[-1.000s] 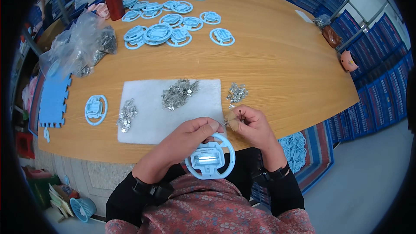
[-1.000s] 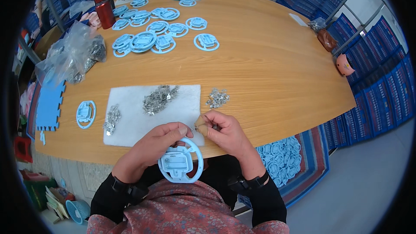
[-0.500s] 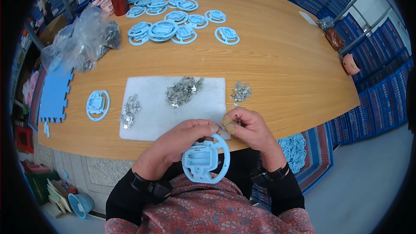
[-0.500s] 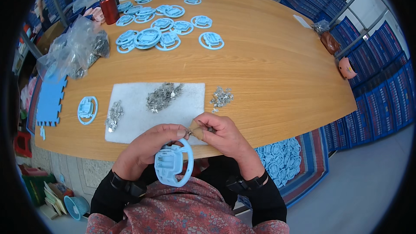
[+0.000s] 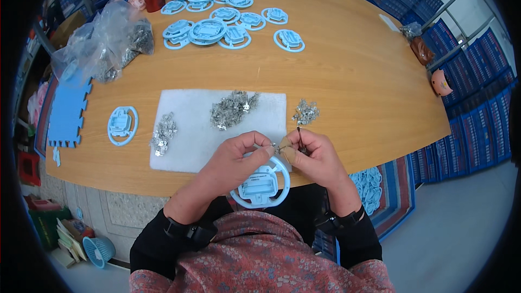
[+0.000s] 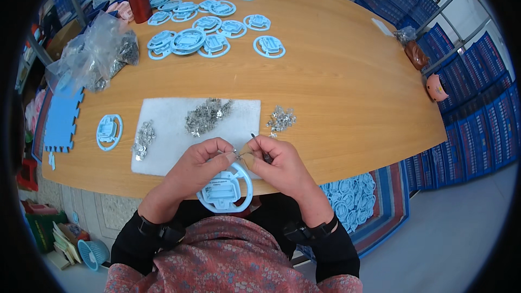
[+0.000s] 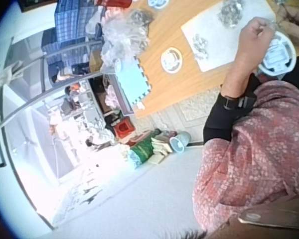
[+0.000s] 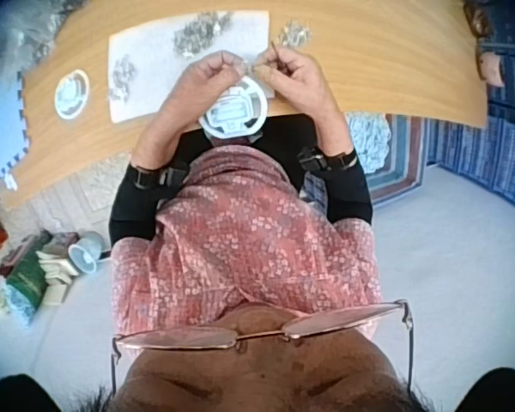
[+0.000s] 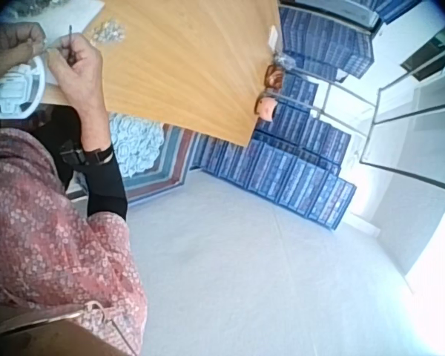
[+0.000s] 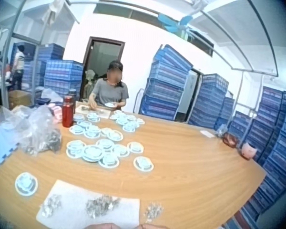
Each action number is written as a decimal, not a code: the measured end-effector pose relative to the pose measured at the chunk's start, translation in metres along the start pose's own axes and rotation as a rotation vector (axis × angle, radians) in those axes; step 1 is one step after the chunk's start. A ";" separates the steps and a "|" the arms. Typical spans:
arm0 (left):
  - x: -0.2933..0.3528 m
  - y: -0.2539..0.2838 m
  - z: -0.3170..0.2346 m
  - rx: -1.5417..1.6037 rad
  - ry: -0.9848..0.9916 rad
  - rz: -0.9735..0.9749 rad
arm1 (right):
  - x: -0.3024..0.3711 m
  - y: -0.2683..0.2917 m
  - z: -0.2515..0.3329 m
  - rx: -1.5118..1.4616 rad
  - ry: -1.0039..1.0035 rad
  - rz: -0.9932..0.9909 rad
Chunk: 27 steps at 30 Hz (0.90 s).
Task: The person assembles light-blue circular plastic parts by inserting small metallic components into them using a pointed tool. They handle the parts one at a time, pick up the metal pieces, and place them into the plastic frames on a table.
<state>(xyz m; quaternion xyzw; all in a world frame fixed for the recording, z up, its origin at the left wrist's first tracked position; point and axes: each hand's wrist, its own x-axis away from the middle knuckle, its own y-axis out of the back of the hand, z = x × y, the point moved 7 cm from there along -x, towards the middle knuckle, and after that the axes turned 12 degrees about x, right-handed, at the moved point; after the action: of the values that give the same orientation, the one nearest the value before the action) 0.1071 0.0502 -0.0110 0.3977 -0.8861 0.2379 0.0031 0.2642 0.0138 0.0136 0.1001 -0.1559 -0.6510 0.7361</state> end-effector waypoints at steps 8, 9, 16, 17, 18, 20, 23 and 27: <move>0.005 0.017 -0.001 -0.112 -0.143 -0.146 | 0.005 0.001 0.002 0.080 0.050 -0.151; 0.005 0.020 0.001 -0.126 -0.162 -0.171 | 0.008 0.000 0.005 0.133 0.065 -0.150; 0.006 0.035 0.011 -0.343 -0.189 -0.296 | 0.006 -0.013 -0.009 0.324 0.142 -0.187; 0.006 0.036 0.010 -0.340 -0.220 -0.309 | 0.005 -0.014 -0.009 0.351 0.147 -0.179; 0.006 0.036 0.010 -0.336 -0.251 -0.323 | 0.003 -0.016 -0.010 0.379 0.154 -0.169; 0.006 0.037 0.009 -0.336 -0.283 -0.338 | 0.001 -0.017 -0.008 0.436 0.169 -0.157; 0.005 0.040 0.011 -0.337 -0.272 -0.338 | -0.001 -0.019 -0.002 0.528 0.192 -0.142; 0.004 0.038 0.010 -0.336 -0.237 -0.348 | -0.005 -0.021 0.009 0.670 0.211 -0.105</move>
<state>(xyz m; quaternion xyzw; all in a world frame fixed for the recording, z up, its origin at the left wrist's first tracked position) 0.0795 0.0645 -0.0353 0.5632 -0.8256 0.0353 0.0061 0.2413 0.0164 0.0145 0.4105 -0.2783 -0.5870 0.6399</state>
